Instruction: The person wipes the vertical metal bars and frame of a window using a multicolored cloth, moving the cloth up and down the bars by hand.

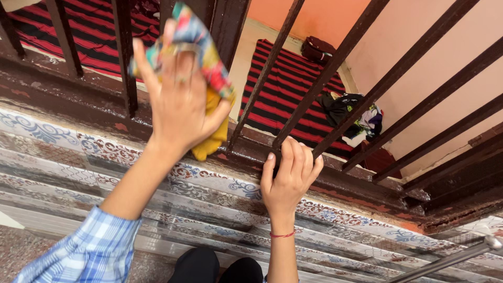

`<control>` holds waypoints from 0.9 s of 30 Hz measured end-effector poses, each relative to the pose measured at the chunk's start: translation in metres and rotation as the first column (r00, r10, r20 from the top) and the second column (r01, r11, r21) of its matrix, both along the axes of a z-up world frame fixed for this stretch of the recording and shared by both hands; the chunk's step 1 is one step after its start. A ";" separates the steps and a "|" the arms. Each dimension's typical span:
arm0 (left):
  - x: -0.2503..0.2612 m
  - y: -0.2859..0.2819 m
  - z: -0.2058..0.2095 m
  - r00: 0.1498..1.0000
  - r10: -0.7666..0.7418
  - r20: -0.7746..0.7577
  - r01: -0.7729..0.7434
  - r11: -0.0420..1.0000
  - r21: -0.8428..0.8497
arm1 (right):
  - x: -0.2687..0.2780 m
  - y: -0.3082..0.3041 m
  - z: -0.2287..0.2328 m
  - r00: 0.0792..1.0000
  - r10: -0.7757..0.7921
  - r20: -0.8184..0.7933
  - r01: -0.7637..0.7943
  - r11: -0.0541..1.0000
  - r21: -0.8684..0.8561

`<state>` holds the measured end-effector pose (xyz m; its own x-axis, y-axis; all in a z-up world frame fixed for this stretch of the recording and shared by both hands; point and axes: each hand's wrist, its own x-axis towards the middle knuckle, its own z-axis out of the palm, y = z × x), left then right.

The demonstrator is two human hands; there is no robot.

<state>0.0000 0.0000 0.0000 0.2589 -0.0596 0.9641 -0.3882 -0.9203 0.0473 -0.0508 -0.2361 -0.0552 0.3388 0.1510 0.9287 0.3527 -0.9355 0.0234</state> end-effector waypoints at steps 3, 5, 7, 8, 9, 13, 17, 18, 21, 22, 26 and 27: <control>0.005 -0.002 0.036 0.999 0.007 0.047 -0.008 0.999 0.035 | -0.001 0.002 0.001 1.000 -0.016 0.006 0.016 1.000 -0.003; 0.004 -0.005 0.042 0.996 -0.025 0.084 0.024 1.000 0.017 | -0.002 0.002 0.002 1.000 -0.013 0.000 0.013 1.000 -0.004; 0.006 -0.004 0.037 0.993 -0.037 0.108 0.037 0.999 0.004 | -0.003 0.002 0.003 1.000 -0.009 -0.004 0.009 1.000 -0.003; 0.006 -0.005 0.030 0.993 -0.033 0.113 0.034 0.999 0.000 | -0.003 0.002 0.004 1.000 -0.006 -0.006 0.006 1.000 -0.002; 0.006 -0.006 0.022 0.993 -0.029 0.118 0.030 1.000 -0.006 | -0.004 0.002 0.004 1.000 -0.003 -0.008 0.003 1.000 -0.002; 0.000 -0.005 0.000 0.997 -0.007 0.076 0.006 1.000 0.011 | -0.005 0.003 0.005 1.000 0.002 -0.004 -0.002 1.000 -0.003; -0.003 0.000 0.021 0.994 -0.035 0.106 0.030 0.998 0.046 | -0.005 0.003 0.006 1.000 0.005 0.008 -0.005 1.000 -0.008; -0.002 0.002 0.032 0.992 -0.050 0.116 0.043 0.997 0.058 | -0.005 0.003 0.006 1.000 0.003 0.012 -0.003 1.000 -0.008; 0.005 0.006 0.067 0.997 -0.028 0.068 0.024 0.998 0.059 | -0.005 0.003 0.008 1.000 0.022 0.011 -0.022 1.000 0.000; 0.005 0.004 0.073 0.997 -0.037 0.068 0.034 0.998 0.056 | -0.006 0.003 0.008 1.000 0.026 0.008 -0.026 1.000 0.000; 0.000 0.006 0.075 0.994 -0.062 0.087 0.057 0.997 0.054 | -0.007 0.004 0.009 1.000 0.025 0.000 -0.025 1.000 -0.002; -0.003 0.007 0.069 0.993 -0.067 0.095 0.062 0.997 0.055 | -0.007 0.003 0.009 1.000 0.018 -0.003 -0.018 1.000 -0.005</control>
